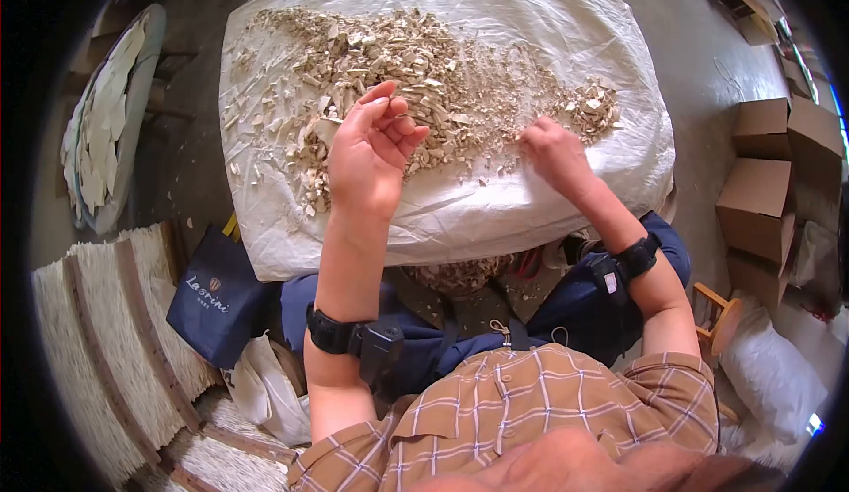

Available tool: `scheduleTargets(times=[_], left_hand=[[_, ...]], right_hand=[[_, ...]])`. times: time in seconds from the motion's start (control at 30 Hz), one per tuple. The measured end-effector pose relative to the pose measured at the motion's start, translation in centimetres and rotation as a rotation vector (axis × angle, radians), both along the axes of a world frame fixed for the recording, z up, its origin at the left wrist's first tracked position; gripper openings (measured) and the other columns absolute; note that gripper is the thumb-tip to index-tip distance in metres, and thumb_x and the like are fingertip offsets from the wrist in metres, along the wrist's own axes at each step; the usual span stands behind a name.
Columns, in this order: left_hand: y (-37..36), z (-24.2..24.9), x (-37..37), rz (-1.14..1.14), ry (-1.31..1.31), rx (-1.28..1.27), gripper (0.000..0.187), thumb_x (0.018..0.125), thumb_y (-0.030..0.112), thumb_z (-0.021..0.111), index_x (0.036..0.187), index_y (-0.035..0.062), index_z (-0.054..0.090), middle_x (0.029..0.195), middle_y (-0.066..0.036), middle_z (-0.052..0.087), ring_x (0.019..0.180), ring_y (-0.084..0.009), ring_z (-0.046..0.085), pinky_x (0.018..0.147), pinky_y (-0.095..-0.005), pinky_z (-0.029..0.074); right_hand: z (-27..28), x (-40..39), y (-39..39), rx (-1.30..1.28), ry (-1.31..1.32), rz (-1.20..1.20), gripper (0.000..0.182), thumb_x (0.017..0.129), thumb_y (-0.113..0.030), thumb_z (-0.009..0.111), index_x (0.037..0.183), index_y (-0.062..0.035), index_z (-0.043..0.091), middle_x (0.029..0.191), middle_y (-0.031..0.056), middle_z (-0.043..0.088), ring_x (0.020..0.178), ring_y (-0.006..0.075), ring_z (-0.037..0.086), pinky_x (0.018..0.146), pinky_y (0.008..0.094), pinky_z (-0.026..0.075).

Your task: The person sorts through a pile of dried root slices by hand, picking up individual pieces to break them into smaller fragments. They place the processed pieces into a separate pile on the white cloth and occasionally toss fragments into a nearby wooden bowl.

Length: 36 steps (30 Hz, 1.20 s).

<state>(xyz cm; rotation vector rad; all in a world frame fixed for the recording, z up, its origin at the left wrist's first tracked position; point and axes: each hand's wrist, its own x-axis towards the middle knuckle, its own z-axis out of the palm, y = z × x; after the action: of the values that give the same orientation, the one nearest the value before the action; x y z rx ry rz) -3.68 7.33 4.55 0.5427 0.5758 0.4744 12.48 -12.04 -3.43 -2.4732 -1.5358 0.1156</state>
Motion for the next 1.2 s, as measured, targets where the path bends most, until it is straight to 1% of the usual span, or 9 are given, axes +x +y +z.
scheduleTargets(times=[0.17,0.23,0.3,0.37,0.4,0.87,0.93,1.03,1.2], left_hand=[[0.1,0.4,-0.1,-0.004,-0.021,-0.024,0.022,0.084,0.008,0.041,0.104,0.0016,0.047,0.079,-0.004,0.053,0.067,-0.014,0.05,0.07,-0.0334,0.048],[0.0,0.5,-0.1,-0.001,-0.028,-0.023,0.022,0.084,0.008,0.041,0.104,0.0016,0.047,0.079,-0.004,0.053,0.067,-0.014,0.05,0.07,-0.0333,0.048],[0.0,0.5,-0.1,-0.002,-0.031,-0.023,0.022,0.083,0.008,0.041,0.103,0.0016,0.047,0.079,-0.004,0.053,0.067,-0.014,0.051,0.069,-0.0332,0.048],[0.1,0.4,-0.2,-0.002,-0.034,-0.03,0.022,0.083,0.008,0.042,0.103,0.0018,0.047,0.079,-0.004,0.053,0.066,-0.0139,0.051,0.069,-0.033,0.047],[0.1,0.4,-0.2,0.0,-0.035,-0.031,0.022,0.083,0.008,0.042,0.103,0.0018,0.047,0.079,-0.004,0.053,0.066,-0.0139,0.051,0.069,-0.033,0.047],[-0.2,0.6,0.1,0.002,-0.028,-0.035,0.022,0.083,0.009,0.042,0.104,0.0022,0.045,0.079,-0.004,0.052,0.066,-0.0135,0.049,0.069,-0.0316,0.047],[-0.1,0.7,0.1,0.001,-0.034,-0.034,0.022,0.083,0.009,0.041,0.104,0.0021,0.045,0.079,-0.004,0.052,0.067,-0.0136,0.05,0.069,-0.0317,0.047],[-0.2,0.6,0.2,-0.005,-0.034,-0.03,0.022,0.083,0.009,0.041,0.104,0.0019,0.045,0.08,-0.004,0.052,0.067,-0.0138,0.05,0.069,-0.032,0.047],[-0.2,0.3,0.4,-0.01,-0.035,-0.025,0.023,0.083,0.008,0.041,0.105,0.0016,0.045,0.08,-0.005,0.053,0.068,-0.0141,0.051,0.069,-0.0324,0.048]], right_hand=[[1.0,0.8,1.0,0.193,0.043,-0.096,0.008,0.076,-0.012,0.054,0.072,-0.0052,0.054,0.072,0.0085,0.052,0.064,0.0257,0.056,0.057,0.0349,0.046],[0.5,0.3,1.6,0.309,0.101,0.047,0.008,0.076,-0.013,0.054,0.073,-0.006,0.054,0.072,0.0082,0.053,0.065,0.0257,0.056,0.057,0.0347,0.046],[0.1,0.1,1.7,0.266,0.077,0.06,0.007,0.075,-0.013,0.054,0.075,-0.0062,0.054,0.072,0.0079,0.053,0.066,0.0254,0.056,0.057,0.034,0.046],[-0.1,0.7,1.6,0.101,-0.06,-0.035,0.005,0.075,-0.011,0.054,0.074,-0.0061,0.055,0.072,0.008,0.053,0.065,0.0254,0.056,0.057,0.034,0.046],[-0.1,1.1,1.6,0.108,-0.017,-0.073,0.004,0.074,-0.009,0.055,0.072,-0.0061,0.054,0.073,0.0087,0.052,0.065,0.0275,0.055,0.056,0.0356,0.044],[0.6,1.6,1.4,0.149,0.021,-0.103,0.005,0.073,-0.011,0.055,0.07,-0.0082,0.054,0.071,0.007,0.052,0.062,0.0259,0.056,0.053,0.035,0.045],[0.5,1.4,1.3,0.111,-0.02,-0.044,0.004,0.072,-0.01,0.054,0.069,-0.0073,0.053,0.071,0.0072,0.053,0.062,0.0258,0.056,0.053,0.0351,0.046],[0.0,1.9,0.9,0.044,-0.105,-0.107,0.004,0.072,-0.008,0.053,0.068,-0.0064,0.053,0.071,0.0075,0.053,0.062,0.0256,0.057,0.053,0.0357,0.046],[0.9,2.0,0.7,0.088,-0.088,-0.135,0.005,0.073,-0.009,0.052,0.068,-0.0061,0.052,0.07,0.0084,0.053,0.063,0.0259,0.057,0.053,0.0362,0.046]])
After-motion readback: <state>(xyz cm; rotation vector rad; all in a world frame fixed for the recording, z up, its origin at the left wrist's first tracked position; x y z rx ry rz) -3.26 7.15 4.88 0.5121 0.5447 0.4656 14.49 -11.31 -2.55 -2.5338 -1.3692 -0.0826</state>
